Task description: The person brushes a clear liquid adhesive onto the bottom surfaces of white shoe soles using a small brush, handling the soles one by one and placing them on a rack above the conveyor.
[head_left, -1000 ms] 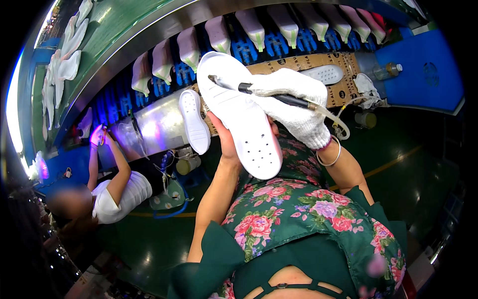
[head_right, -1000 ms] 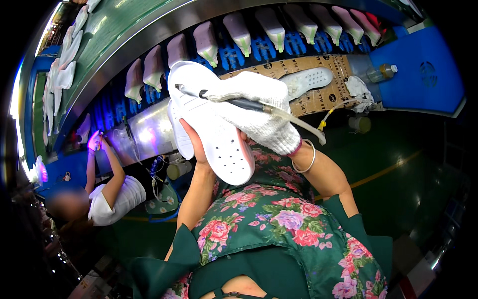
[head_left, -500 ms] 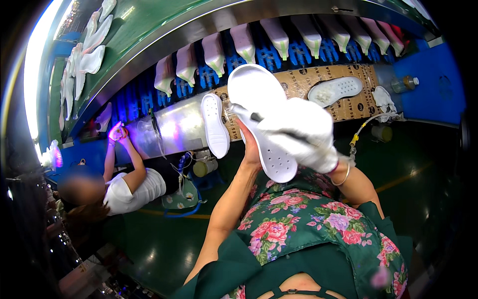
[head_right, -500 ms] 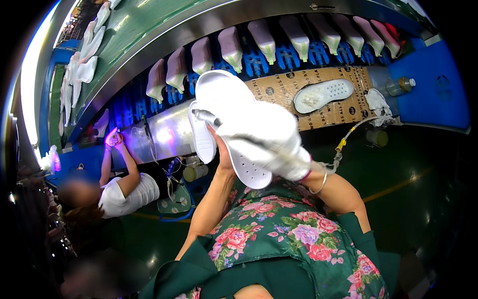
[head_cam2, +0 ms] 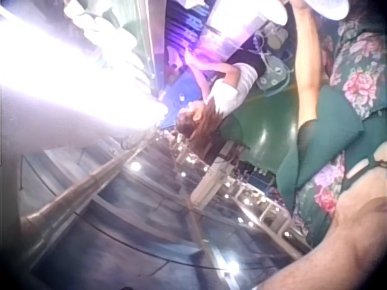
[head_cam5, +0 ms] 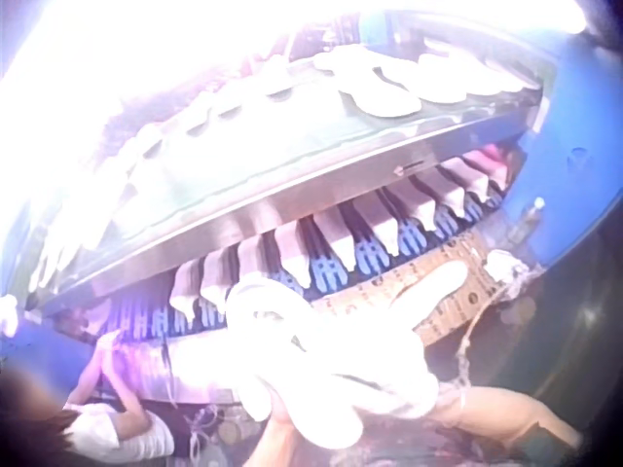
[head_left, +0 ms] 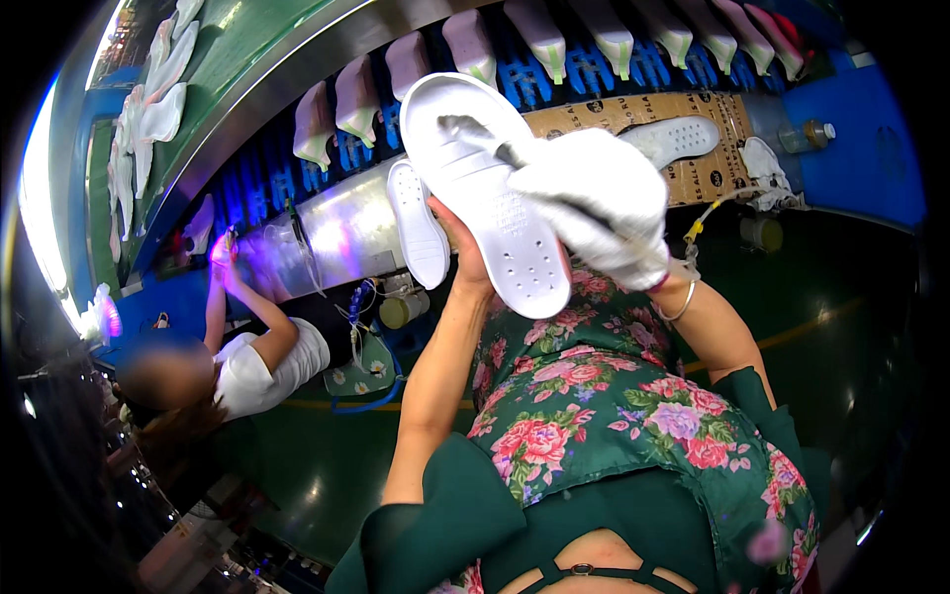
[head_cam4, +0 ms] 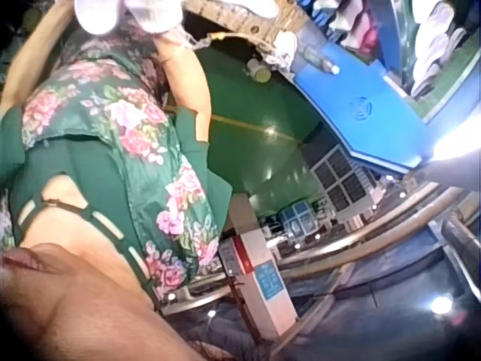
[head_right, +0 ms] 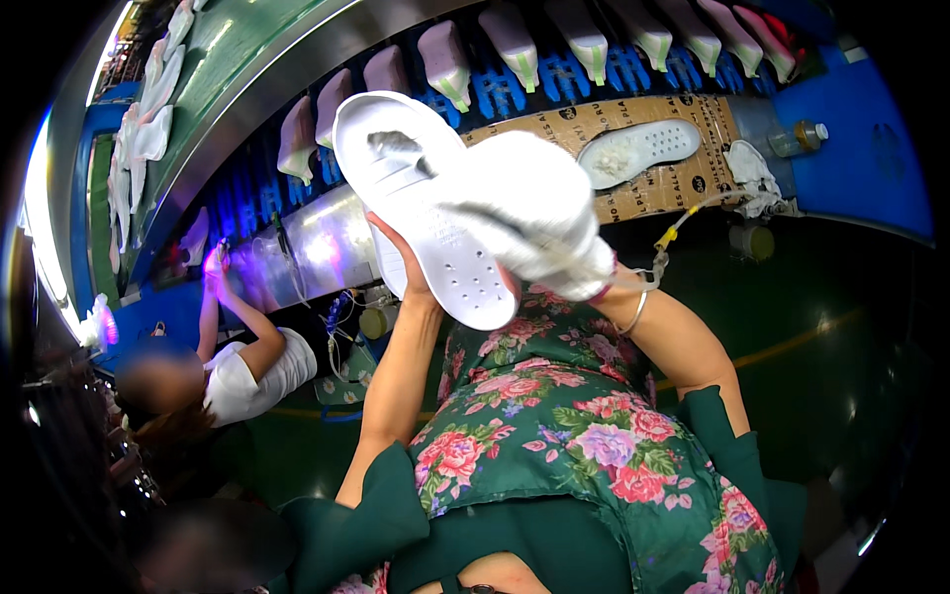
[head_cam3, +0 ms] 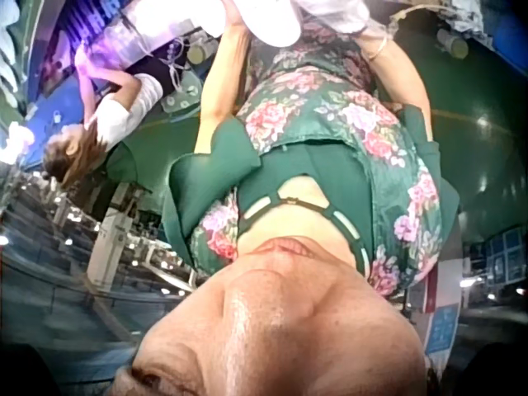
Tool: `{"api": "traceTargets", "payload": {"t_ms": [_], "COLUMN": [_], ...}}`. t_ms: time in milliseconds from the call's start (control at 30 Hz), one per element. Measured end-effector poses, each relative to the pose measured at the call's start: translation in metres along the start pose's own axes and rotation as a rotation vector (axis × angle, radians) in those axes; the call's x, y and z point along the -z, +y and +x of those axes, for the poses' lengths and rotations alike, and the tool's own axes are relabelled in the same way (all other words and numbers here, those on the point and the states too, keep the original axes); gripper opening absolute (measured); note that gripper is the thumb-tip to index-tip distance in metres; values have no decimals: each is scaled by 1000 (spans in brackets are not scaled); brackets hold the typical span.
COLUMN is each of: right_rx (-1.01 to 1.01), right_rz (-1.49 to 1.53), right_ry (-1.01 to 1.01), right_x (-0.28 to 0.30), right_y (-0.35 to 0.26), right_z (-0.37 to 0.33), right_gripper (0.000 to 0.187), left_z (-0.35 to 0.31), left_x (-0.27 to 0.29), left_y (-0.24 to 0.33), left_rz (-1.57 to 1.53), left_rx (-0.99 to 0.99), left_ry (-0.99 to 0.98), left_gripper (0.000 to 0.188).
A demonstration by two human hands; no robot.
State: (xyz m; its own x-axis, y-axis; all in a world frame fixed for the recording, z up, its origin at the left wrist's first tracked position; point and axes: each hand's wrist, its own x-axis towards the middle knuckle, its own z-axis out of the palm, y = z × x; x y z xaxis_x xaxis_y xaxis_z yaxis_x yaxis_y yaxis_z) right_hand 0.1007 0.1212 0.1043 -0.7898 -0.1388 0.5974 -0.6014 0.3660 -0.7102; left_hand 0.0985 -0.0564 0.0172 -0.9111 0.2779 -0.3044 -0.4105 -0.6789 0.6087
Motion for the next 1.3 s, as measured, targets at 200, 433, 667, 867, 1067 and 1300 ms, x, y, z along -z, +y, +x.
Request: {"api": "traceTargets", "payload": {"t_ms": [200,433,667,867,1067,1300], "right_rx": [96,100,162,214,160,244], "right_rz": [159,-66,-48,73,80,-152], "right_ry": [-138,-68,-79,-101,-106,-144], "right_x": [-12,-36,-28,-30,-40,-26], "right_y": [-15,-9,0,-9,-8,0], "right_z": [-10,-34,-23,-31,-44,-33], "right_gripper": [29,31,27,31,28,29], "left_z": [9,24,49,59,66,68], "left_x": [16,18,30,34,37,3], "left_y": [8,19,32,31,44,51], "left_rz": [-196,-339,-376,-405,-385,-390], "left_rx": [36,254,204,-2,102,174], "left_ry": [-220,-376,-589,-465,-488,-519], "left_gripper": [119,130,107,122,109,121]}}
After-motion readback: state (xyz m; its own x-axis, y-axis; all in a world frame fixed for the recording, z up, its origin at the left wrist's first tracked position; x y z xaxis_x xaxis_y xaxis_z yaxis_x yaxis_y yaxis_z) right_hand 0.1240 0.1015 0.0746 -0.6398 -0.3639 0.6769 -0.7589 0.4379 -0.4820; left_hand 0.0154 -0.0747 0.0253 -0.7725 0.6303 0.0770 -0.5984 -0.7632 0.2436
